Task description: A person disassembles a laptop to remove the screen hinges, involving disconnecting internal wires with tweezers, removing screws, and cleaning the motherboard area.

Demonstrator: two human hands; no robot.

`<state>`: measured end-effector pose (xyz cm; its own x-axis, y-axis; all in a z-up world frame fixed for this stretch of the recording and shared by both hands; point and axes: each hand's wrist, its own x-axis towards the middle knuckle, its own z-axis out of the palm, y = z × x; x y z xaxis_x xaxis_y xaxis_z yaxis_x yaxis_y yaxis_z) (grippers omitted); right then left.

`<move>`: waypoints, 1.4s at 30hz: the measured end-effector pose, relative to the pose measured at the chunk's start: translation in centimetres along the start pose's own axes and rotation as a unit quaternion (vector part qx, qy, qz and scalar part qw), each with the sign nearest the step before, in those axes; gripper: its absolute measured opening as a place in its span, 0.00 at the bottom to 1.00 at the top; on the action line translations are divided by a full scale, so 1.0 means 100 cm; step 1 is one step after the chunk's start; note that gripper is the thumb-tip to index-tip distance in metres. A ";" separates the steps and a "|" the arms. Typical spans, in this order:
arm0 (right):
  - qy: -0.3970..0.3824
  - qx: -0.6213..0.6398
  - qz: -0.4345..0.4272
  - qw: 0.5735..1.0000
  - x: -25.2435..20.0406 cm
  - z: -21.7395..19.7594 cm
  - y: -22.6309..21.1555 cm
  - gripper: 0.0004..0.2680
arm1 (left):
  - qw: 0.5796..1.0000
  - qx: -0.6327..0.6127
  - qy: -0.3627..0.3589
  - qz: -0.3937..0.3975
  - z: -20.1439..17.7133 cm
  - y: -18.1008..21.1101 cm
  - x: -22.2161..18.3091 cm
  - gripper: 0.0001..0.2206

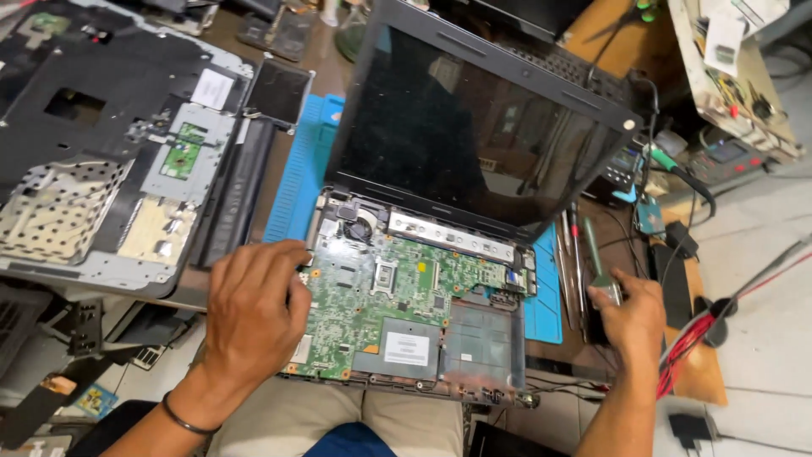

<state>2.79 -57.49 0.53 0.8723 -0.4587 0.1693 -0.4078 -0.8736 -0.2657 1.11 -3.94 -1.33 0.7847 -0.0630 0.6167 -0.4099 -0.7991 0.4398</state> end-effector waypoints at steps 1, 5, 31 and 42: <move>-0.001 -0.001 -0.007 1.000 -0.004 -0.008 -0.005 0.21 | 1.000 0.002 0.004 -0.006 -0.002 0.000 0.000 0.13; 0.068 0.089 -0.021 0.994 -0.038 -0.052 -0.048 0.13 | 1.000 0.008 0.014 0.009 -0.001 0.000 0.003 0.13; -0.145 0.410 -0.462 0.773 -0.072 -0.005 -0.228 0.12 | 1.000 0.019 -0.006 0.003 -0.002 0.004 0.002 0.11; -0.276 0.432 -0.450 0.732 -0.071 0.001 -0.181 0.10 | 1.000 0.026 -0.009 0.000 0.000 0.003 0.000 0.12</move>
<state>4.04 -38.39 4.05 0.7565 0.5821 0.2981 0.5124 -0.2444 -0.8232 0.94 -4.19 -1.16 0.7930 -0.0724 0.6049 -0.3851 -0.8290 0.4056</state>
